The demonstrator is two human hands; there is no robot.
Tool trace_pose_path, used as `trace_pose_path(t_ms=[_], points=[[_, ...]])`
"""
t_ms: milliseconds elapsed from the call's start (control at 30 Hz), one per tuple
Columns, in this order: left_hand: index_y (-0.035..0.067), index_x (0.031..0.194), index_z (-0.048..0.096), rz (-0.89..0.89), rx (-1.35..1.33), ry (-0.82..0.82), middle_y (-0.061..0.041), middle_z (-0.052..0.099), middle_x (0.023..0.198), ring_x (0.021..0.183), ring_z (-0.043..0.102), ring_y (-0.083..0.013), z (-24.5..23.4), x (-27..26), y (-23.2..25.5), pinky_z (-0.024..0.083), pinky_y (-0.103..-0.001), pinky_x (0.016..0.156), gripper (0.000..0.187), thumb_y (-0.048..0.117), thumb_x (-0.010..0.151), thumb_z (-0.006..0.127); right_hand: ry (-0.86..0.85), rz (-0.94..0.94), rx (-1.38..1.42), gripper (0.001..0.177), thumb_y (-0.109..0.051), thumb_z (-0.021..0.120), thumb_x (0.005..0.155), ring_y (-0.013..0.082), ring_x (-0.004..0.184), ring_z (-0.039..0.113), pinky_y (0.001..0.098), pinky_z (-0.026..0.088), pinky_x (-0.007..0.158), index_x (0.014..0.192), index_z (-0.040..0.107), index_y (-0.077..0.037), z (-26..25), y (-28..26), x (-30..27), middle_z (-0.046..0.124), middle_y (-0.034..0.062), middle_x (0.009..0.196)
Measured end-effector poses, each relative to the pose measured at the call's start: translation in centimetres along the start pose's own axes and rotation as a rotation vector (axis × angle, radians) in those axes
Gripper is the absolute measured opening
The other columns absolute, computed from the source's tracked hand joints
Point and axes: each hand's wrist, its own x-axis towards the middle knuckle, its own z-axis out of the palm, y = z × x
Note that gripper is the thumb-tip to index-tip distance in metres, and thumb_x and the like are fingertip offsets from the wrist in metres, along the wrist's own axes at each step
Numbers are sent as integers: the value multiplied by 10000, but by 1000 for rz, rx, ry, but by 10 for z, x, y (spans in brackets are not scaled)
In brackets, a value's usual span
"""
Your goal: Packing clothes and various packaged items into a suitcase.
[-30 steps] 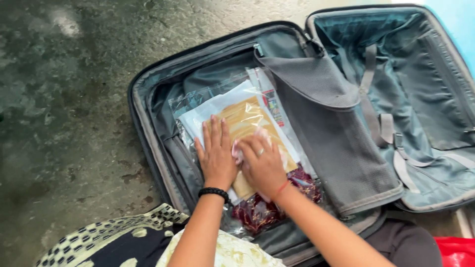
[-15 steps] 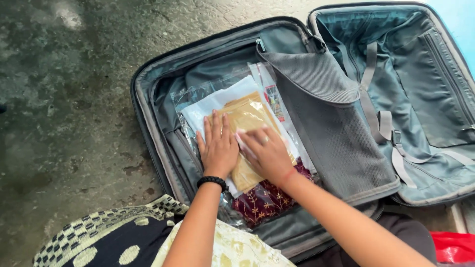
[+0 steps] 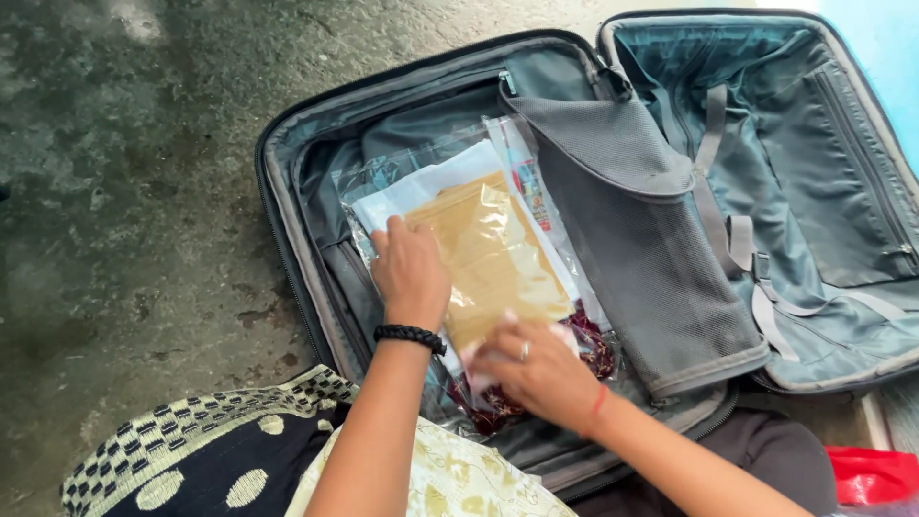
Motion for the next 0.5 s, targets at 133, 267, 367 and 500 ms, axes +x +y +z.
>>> trace_pose_path(t_ms=[133, 267, 367, 500], points=[[29, 997, 717, 37, -124, 161, -216, 617, 1088, 1002, 620, -424, 17, 5, -18, 541, -507, 835, 166, 38, 865, 617, 104, 80, -17, 295, -51, 696, 793, 319, 1019, 639, 415, 518, 876, 1070, 736, -144, 3, 30, 64, 644, 81, 1095], [19, 852, 741, 18, -180, 150, -220, 658, 987, 909, 663, -426, 24, 12, -22, 535, -493, 798, 145, 128, 797, 662, 229, 158, -134, 332, -115, 727, 813, 348, 1072, 600, 433, 486, 904, 1145, 723, -104, 23, 76, 115, 667, 116, 1101], [42, 849, 759, -2, -191, 200, -199, 677, 972, 892, 680, -410, 33, 15, -27, 544, -485, 774, 143, 84, 849, 622, 233, 198, -193, 333, -185, 758, 843, 344, 1068, 586, 434, 481, 918, 1160, 719, -92, 38, 85, 123, 669, 115, 1104], [39, 832, 764, -56, -190, 181, -185, 690, 953, 869, 686, -402, 30, 18, -28, 549, -479, 751, 156, 152, 832, 656, 176, 133, -229, 376, -219, 757, 839, 306, 1057, 600, 400, 499, 914, 1190, 720, -90, 44, 67, 104, 668, 87, 1108]])
